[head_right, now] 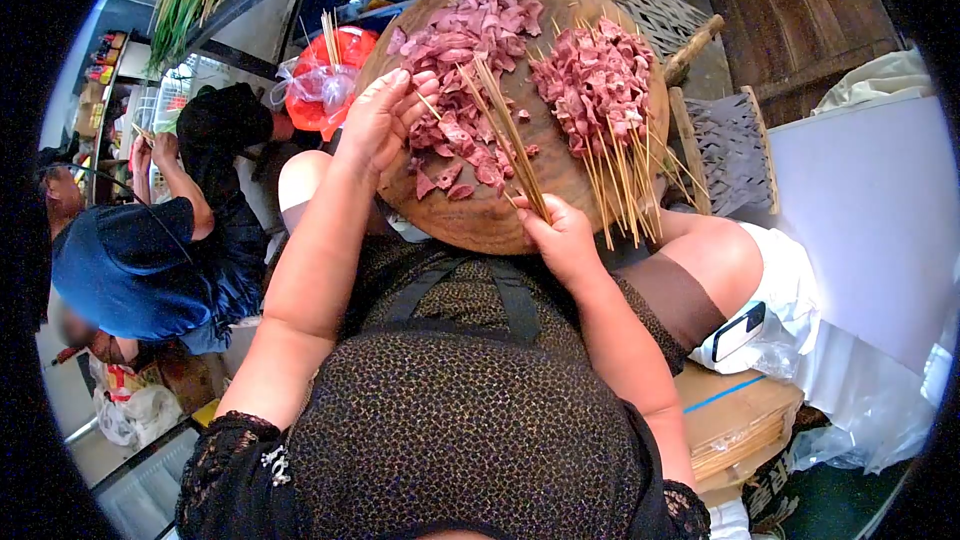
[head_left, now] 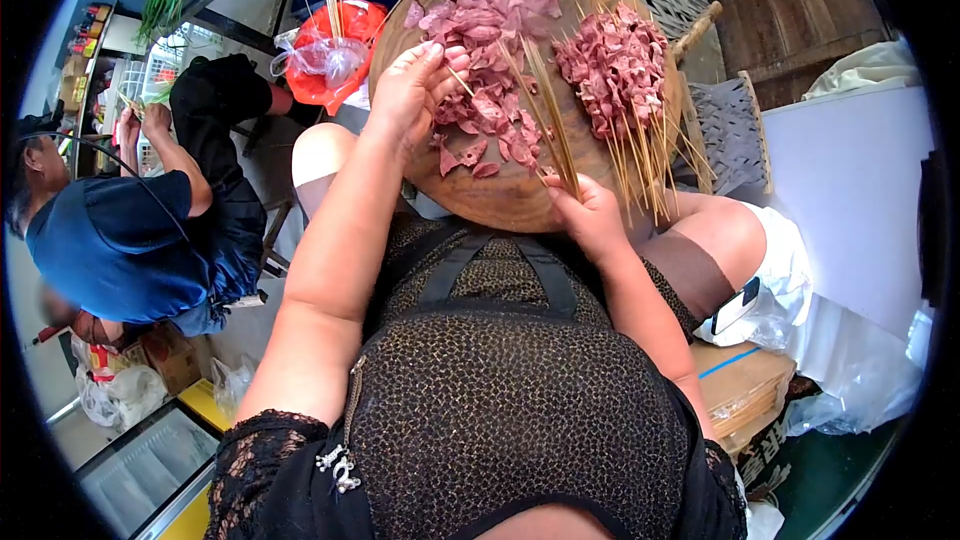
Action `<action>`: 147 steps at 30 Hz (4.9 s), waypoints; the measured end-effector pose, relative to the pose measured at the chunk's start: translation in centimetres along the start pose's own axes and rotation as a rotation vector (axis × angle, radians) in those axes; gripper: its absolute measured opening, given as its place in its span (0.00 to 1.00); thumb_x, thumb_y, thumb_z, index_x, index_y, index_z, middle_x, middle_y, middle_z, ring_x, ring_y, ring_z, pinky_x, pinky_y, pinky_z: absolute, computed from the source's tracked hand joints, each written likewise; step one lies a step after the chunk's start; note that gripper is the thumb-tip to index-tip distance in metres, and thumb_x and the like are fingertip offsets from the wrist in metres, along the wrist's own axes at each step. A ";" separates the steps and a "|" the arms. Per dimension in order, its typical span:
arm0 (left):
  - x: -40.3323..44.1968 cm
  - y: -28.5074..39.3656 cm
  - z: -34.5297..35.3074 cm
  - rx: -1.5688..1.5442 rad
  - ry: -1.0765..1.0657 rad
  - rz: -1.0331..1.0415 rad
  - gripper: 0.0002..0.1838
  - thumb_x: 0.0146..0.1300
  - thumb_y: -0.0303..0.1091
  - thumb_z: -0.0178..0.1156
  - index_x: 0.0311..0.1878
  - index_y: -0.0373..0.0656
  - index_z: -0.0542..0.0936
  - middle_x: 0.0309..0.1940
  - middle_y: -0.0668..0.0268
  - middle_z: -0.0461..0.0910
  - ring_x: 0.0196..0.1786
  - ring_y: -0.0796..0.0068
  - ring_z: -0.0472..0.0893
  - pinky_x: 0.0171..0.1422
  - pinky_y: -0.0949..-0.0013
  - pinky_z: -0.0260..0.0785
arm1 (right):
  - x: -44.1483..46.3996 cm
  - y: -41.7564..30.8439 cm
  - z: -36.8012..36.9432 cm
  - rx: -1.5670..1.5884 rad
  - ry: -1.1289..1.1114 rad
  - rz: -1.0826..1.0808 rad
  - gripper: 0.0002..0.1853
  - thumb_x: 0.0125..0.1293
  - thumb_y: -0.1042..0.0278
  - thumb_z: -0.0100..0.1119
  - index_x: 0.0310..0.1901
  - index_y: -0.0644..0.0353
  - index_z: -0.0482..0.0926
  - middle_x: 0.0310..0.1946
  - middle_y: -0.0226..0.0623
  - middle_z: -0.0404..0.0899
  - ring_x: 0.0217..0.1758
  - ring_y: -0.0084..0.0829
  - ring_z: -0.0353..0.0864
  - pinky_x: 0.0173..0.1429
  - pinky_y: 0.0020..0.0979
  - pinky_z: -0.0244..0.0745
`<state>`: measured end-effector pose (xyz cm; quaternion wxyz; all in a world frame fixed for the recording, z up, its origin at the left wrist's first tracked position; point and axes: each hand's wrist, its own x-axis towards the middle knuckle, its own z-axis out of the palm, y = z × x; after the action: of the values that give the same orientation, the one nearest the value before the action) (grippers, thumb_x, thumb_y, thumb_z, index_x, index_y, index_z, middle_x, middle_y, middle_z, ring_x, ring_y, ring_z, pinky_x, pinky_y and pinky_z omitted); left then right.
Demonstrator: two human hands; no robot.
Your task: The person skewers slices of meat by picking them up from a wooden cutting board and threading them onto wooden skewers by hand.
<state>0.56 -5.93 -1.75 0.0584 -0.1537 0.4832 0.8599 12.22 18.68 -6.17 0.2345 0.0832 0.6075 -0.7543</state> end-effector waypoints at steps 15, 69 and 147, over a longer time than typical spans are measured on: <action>-0.4 -0.6 1.0 -0.045 -0.006 -0.074 0.09 0.67 0.31 0.46 0.46 0.37 0.68 0.48 0.53 0.75 0.50 0.63 0.77 0.52 0.62 0.74 | 0.0 0.0 0.1 -0.064 0.060 -0.044 0.08 0.62 0.71 0.55 0.42 0.60 0.78 0.22 0.18 0.68 0.23 0.12 0.64 0.28 0.17 0.61; -1.6 0.8 3.5 0.187 -0.231 0.010 0.17 0.64 0.31 0.51 0.55 0.39 0.69 0.47 0.59 0.76 0.45 0.71 0.78 0.52 0.68 0.71 | 1.2 -7.5 -6.0 -0.565 0.451 -0.300 0.11 0.63 0.73 0.49 0.46 0.62 0.76 0.22 0.24 0.72 0.23 0.15 0.68 0.28 0.18 0.63; -2.0 -2.0 3.7 -0.063 -0.139 -0.159 0.13 0.65 0.34 0.48 0.50 0.37 0.71 0.46 0.54 0.77 0.48 0.63 0.78 0.53 0.60 0.72 | -1.1 -1.8 0.4 0.082 0.082 -0.029 0.09 0.60 0.71 0.56 0.42 0.61 0.74 0.23 0.24 0.71 0.23 0.15 0.68 0.29 0.18 0.64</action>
<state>2.16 -1.64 -0.97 0.1548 -0.1334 0.4368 0.8760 12.43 18.90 -4.05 0.1948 0.1151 0.5863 -0.7779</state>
